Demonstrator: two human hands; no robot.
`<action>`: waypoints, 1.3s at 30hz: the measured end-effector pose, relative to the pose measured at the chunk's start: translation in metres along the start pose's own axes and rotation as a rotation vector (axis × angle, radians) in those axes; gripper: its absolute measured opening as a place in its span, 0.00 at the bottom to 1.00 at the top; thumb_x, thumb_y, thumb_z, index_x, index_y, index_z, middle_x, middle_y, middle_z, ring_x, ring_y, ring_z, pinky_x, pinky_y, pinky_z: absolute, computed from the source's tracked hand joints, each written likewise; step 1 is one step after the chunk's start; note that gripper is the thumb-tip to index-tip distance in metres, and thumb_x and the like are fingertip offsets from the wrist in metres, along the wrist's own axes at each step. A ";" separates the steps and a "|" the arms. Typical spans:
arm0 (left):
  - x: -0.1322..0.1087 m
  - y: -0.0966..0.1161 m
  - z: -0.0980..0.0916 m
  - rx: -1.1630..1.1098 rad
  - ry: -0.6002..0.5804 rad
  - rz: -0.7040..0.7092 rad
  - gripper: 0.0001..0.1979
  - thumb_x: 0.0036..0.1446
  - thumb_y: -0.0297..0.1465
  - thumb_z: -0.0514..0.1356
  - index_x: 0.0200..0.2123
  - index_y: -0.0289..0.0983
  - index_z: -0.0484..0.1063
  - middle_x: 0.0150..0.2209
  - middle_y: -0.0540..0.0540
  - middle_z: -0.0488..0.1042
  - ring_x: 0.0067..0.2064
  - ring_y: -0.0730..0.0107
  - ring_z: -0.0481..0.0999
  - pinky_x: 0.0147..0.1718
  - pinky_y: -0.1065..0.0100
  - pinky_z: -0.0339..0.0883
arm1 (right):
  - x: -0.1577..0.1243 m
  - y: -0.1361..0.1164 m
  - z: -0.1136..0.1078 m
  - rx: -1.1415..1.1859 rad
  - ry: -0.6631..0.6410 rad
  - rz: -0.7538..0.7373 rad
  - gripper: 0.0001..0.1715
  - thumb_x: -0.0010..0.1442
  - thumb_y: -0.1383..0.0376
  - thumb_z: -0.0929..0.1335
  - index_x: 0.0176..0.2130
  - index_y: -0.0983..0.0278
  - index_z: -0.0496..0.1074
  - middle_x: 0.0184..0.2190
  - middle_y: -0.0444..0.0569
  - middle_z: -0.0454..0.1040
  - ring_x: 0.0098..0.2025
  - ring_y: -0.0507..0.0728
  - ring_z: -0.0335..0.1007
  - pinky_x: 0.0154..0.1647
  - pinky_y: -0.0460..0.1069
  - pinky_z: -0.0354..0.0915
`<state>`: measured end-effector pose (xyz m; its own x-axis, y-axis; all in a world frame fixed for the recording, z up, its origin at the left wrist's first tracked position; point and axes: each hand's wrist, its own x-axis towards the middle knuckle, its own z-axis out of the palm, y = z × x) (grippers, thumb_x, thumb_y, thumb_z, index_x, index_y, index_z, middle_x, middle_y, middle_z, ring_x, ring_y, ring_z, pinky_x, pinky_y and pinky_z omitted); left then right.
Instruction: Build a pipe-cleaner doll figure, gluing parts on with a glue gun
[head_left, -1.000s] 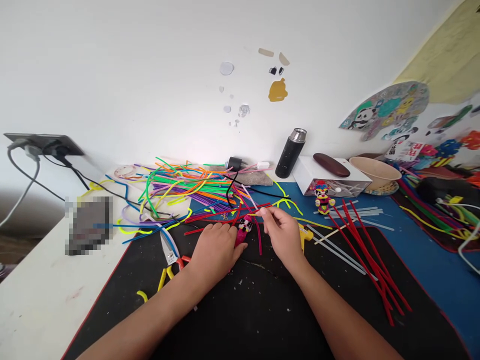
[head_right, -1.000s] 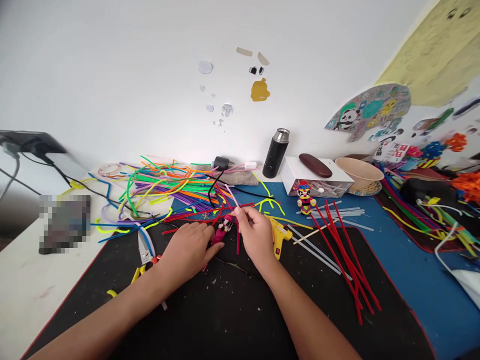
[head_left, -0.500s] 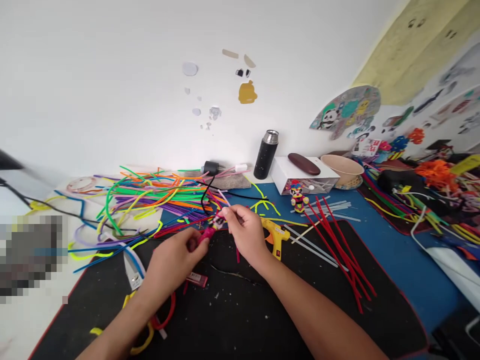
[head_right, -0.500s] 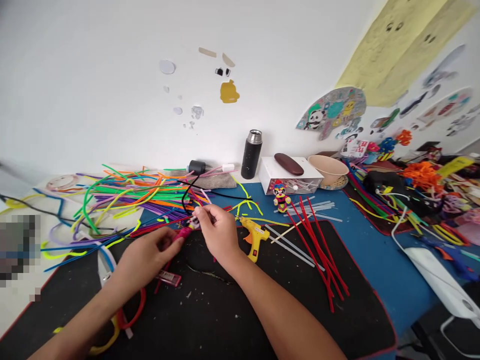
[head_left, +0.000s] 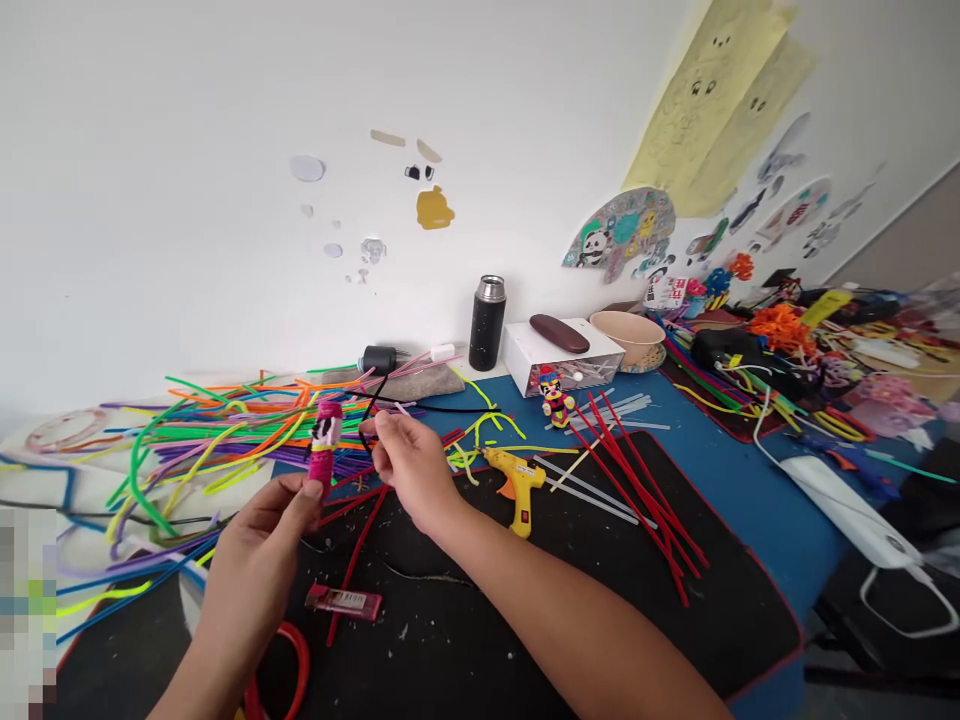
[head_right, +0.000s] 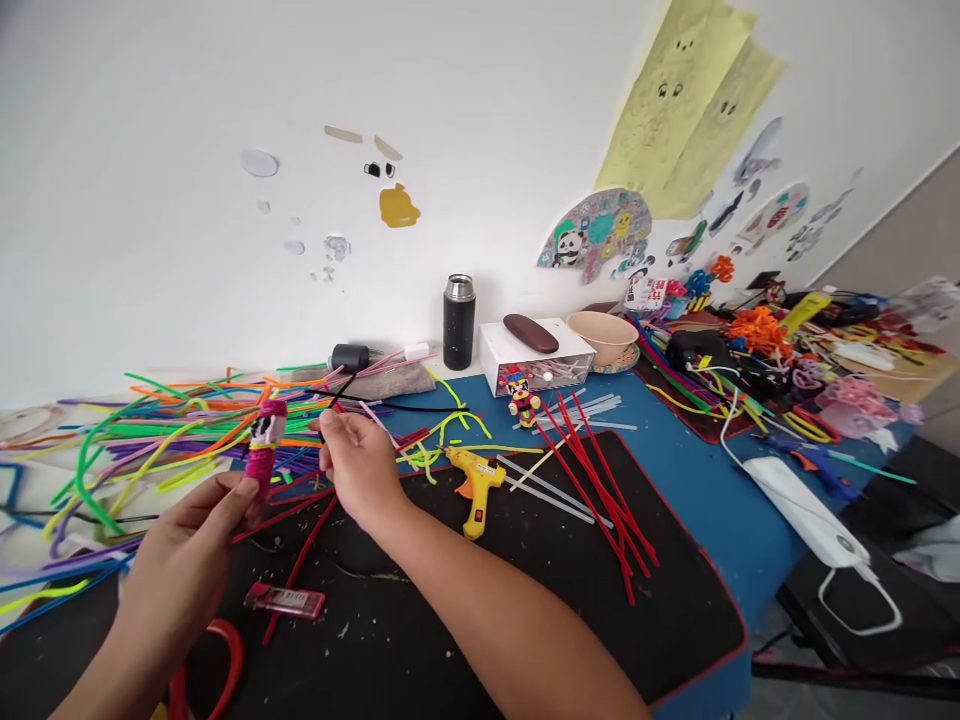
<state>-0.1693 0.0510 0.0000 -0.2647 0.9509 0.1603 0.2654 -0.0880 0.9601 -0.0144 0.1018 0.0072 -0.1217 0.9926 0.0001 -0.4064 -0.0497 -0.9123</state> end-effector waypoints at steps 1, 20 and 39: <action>-0.002 0.002 0.001 0.021 -0.030 -0.019 0.21 0.56 0.52 0.65 0.29 0.40 0.73 0.23 0.51 0.69 0.26 0.68 0.67 0.25 0.70 0.63 | 0.000 0.001 0.001 0.020 0.002 0.005 0.31 0.61 0.38 0.69 0.38 0.64 0.77 0.19 0.38 0.62 0.20 0.49 0.51 0.20 0.45 0.44; -0.028 0.027 0.000 0.403 -0.251 0.222 0.11 0.63 0.41 0.61 0.33 0.40 0.72 0.27 0.52 0.72 0.29 0.68 0.71 0.30 0.68 0.63 | -0.017 -0.006 -0.015 0.032 -0.040 0.063 0.26 0.54 0.44 0.77 0.37 0.64 0.80 0.24 0.41 0.66 0.22 0.48 0.57 0.18 0.44 0.48; 0.019 0.027 -0.083 0.354 0.307 0.141 0.12 0.59 0.41 0.65 0.35 0.39 0.80 0.28 0.50 0.77 0.30 0.69 0.71 0.29 0.69 0.60 | 0.012 -0.060 -0.062 0.320 0.187 -0.147 0.18 0.61 0.53 0.76 0.31 0.62 0.74 0.24 0.40 0.72 0.17 0.45 0.57 0.13 0.41 0.52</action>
<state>-0.2440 0.0421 0.0480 -0.4504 0.8010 0.3943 0.6031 -0.0526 0.7959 0.0647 0.1232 0.0368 0.1135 0.9933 0.0197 -0.6723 0.0914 -0.7346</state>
